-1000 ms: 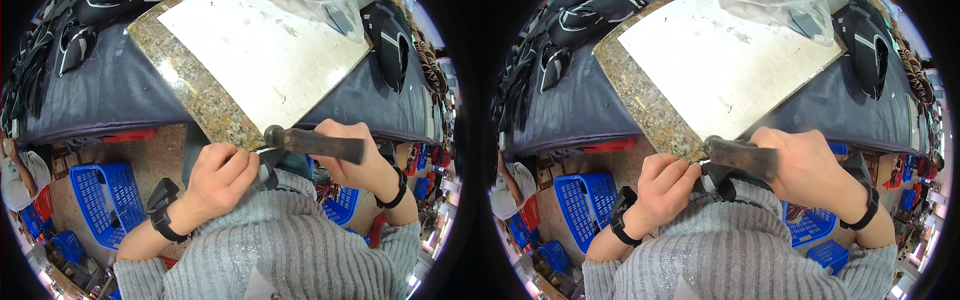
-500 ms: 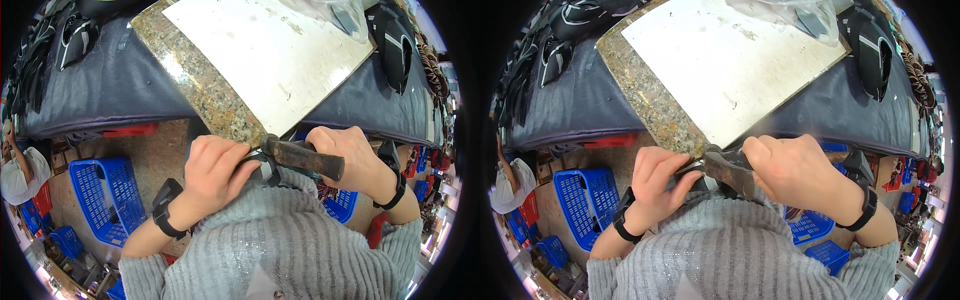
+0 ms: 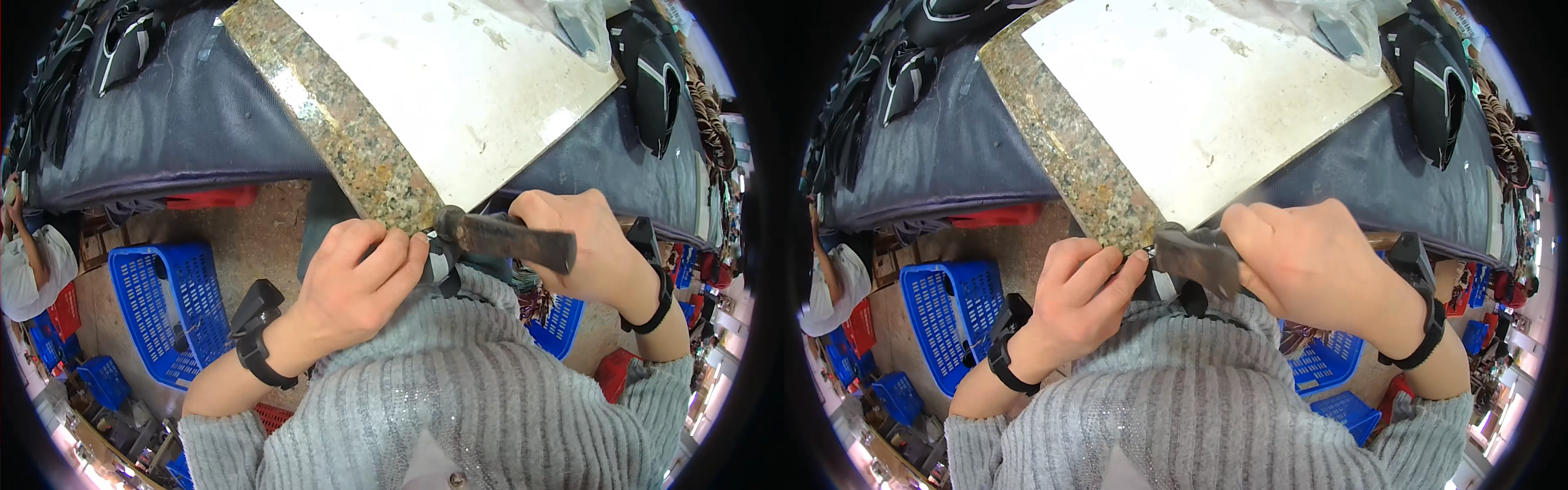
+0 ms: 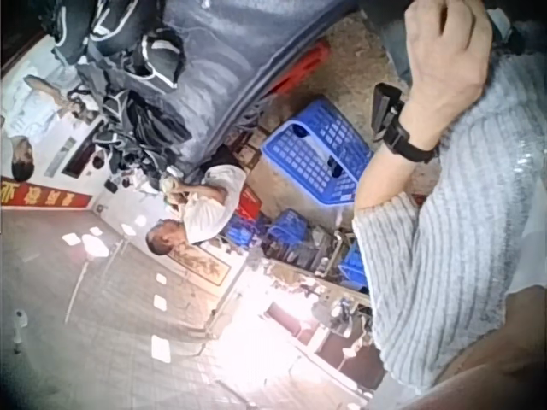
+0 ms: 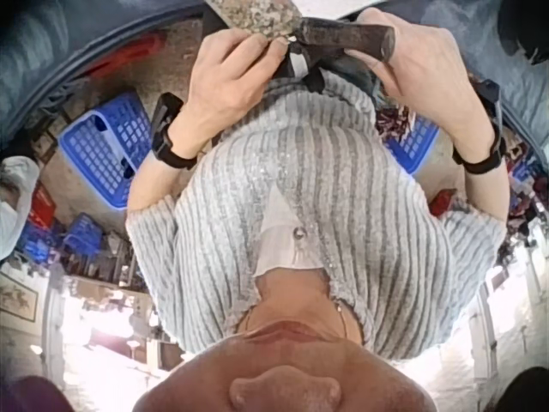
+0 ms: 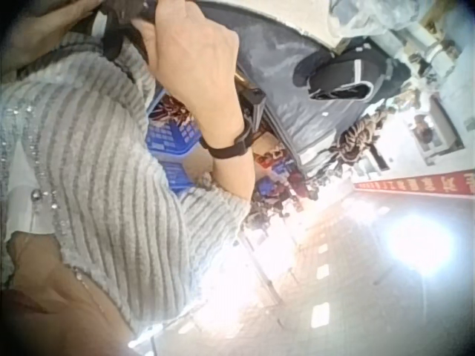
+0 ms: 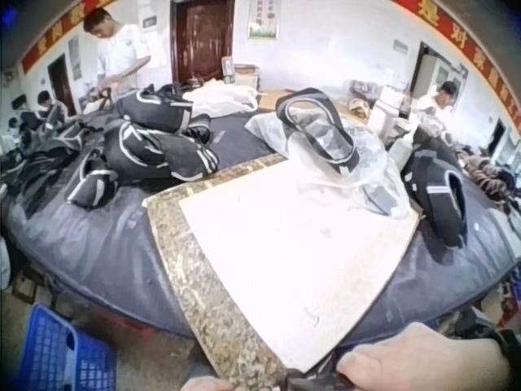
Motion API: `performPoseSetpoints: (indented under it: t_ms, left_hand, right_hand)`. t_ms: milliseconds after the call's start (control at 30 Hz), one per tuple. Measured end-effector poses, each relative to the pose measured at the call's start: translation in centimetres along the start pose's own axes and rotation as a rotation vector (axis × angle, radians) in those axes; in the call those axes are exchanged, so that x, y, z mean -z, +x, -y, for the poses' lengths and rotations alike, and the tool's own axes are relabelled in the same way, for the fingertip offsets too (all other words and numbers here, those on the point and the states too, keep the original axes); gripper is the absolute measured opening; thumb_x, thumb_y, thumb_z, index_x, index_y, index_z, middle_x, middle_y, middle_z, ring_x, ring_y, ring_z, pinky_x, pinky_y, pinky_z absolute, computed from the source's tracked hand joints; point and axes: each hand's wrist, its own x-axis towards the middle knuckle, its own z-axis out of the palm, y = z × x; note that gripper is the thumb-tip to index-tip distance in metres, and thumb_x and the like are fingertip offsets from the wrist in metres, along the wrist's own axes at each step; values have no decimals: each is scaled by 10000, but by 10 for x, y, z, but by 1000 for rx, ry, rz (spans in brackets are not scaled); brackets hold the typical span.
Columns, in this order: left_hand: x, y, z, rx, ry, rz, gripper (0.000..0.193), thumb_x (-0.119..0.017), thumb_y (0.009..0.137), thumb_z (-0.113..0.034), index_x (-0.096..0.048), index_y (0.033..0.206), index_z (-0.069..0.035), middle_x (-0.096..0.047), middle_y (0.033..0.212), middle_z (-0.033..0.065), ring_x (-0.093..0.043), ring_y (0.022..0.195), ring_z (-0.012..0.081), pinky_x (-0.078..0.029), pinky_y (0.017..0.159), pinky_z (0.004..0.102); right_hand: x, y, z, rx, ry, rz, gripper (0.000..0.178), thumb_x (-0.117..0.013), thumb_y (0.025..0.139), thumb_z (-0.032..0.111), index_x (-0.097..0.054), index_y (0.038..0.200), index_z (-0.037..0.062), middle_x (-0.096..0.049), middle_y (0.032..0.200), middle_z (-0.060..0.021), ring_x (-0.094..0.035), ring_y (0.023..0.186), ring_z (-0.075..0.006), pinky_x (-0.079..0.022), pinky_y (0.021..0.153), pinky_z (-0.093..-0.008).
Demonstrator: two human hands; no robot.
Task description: Manually aligning, gluing, and hammering shoe upper components at a factory workbench.
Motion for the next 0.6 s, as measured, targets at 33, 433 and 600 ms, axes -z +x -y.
performPoseSetpoints:
  t_ms: [33,433,600]
  left_hand:
    - [0,0,0,-4,8,-5,342,-669,706,-87,-675,1033,12,-595,999,80,-565,898,242,-478,789,366]
    - [-8,-8,1,111,-109,-171,301,-785,681,-60,-677,953,5,-604,929,84,-582,826,255,-490,716,365]
    - [-11,-10,2,30,-25,-188,230,-785,714,-67,-667,895,14,-614,924,91,-594,837,252,-504,713,359]
  right_hand:
    - [2,0,2,-7,31,-50,229,-694,810,154,-530,932,51,-585,758,-80,-645,683,-292,-497,539,-389]
    - [-10,-2,9,32,-25,-37,318,-735,797,237,-518,931,47,-560,754,-71,-633,678,-272,-485,532,-379]
    - [-9,0,9,47,-12,-46,314,-732,800,224,-516,941,45,-556,756,-72,-631,676,-273,-485,535,-377]
